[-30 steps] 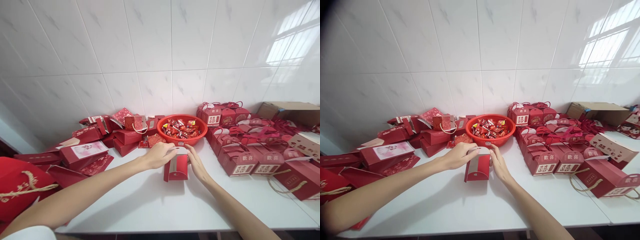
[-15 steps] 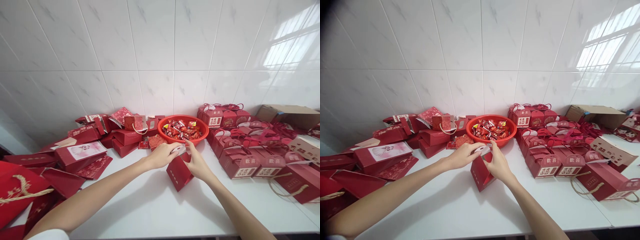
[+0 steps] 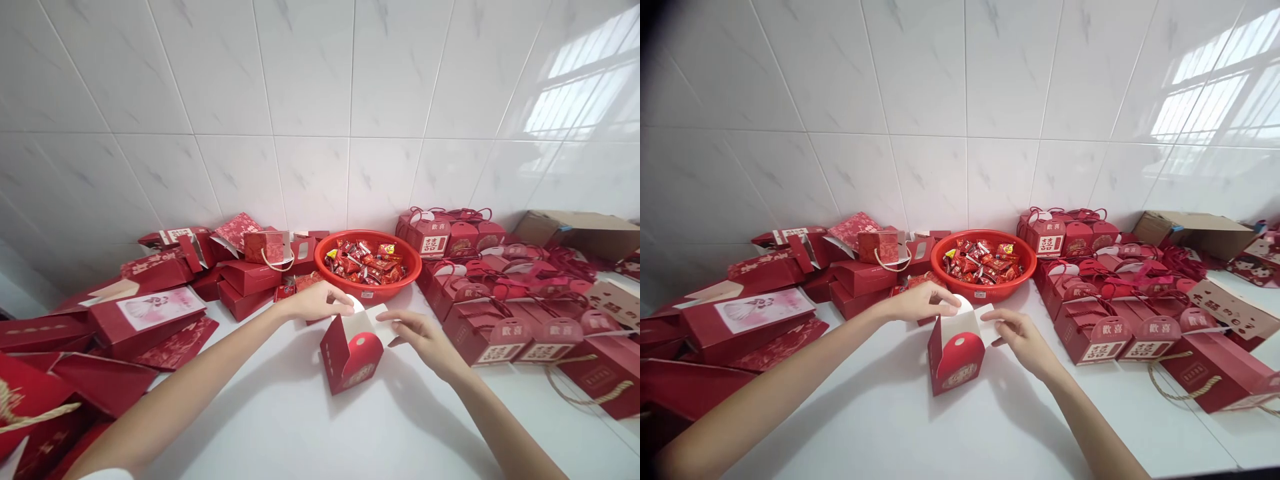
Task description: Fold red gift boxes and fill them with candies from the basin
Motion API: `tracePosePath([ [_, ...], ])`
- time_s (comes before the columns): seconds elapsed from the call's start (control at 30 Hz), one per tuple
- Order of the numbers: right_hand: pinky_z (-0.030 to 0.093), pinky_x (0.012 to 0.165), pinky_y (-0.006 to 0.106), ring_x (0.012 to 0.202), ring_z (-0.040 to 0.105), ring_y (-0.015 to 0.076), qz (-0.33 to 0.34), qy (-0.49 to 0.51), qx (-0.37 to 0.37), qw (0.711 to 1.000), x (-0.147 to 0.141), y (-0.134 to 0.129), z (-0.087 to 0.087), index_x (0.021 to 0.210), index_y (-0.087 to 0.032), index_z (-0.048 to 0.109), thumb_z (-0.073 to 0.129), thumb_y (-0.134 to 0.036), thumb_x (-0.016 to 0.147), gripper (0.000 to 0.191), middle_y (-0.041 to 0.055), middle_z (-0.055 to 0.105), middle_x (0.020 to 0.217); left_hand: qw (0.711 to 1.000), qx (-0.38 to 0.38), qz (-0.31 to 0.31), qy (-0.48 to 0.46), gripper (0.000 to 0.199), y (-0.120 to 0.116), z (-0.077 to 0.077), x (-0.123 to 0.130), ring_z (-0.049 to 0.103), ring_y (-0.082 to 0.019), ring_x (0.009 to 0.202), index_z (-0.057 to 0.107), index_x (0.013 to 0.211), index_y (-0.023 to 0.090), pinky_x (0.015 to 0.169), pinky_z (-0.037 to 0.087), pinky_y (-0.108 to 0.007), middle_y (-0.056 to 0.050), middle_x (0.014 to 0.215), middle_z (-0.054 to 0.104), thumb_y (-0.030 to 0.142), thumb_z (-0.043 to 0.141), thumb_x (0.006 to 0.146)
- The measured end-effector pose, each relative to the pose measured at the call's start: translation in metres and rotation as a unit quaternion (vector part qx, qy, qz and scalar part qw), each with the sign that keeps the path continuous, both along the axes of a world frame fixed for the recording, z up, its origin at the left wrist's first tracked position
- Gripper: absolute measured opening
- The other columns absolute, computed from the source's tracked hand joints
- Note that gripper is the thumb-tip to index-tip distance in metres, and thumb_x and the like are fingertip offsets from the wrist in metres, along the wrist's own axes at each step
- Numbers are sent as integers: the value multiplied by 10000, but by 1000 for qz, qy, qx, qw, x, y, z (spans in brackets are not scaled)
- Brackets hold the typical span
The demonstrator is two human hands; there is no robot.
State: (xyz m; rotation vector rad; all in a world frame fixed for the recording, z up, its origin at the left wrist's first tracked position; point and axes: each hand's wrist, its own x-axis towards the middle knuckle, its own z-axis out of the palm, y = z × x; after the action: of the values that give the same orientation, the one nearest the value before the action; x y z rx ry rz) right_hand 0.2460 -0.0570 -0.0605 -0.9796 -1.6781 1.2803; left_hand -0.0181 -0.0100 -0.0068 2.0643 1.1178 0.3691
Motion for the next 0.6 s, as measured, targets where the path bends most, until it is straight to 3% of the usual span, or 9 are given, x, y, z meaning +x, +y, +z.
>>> tracePosePath([
  [0.1,632,723,401,854,677,227,-27,-30,-4,999,0,-1,-7,1039,-206,766,631,-484,824,377,81,738,1074,996,-66,-48,17,491,0,12,-9,655,-245,1044,741,1173,217,839,484,-274,-49,1221,723,505,727,775],
  [0.23,620,685,383,705,661,197,-69,-30,-18,997,-3,-3,-11,1049,-177,782,644,-566,811,476,84,758,948,978,-176,-113,21,735,0,23,-21,649,-284,1146,644,1327,265,902,511,-309,-28,1237,719,423,854,641],
  [0.33,603,650,363,645,637,180,-82,-47,-7,995,-10,-5,-6,1032,-173,786,601,-640,828,542,82,759,927,970,-205,-128,38,935,0,27,-24,625,-299,1211,530,1440,271,975,500,-352,-36,1289,697,359,891,582],
  [0.4,586,627,351,660,640,189,-91,-68,9,993,-14,-5,-1,1027,-166,782,586,-652,841,556,92,761,966,975,-172,-125,71,1025,-2,29,-21,604,-310,1247,458,1491,273,1003,490,-368,-48,1351,661,361,892,568],
  [0.5,553,600,337,685,654,212,-116,-103,47,987,-17,-2,4,1005,-162,768,583,-627,859,521,96,762,957,985,-47,-106,129,1033,-6,27,-11,517,-330,1347,415,1517,287,1052,458,-371,-60,1490,542,387,865,592],
  [0.6,497,569,332,618,627,206,-166,-168,105,966,-18,1,7,912,-187,733,558,-594,880,444,80,753,865,986,11,-112,122,1034,-7,20,0,412,-327,1431,372,1540,274,1127,387,-389,-70,1594,395,394,836,624],
])
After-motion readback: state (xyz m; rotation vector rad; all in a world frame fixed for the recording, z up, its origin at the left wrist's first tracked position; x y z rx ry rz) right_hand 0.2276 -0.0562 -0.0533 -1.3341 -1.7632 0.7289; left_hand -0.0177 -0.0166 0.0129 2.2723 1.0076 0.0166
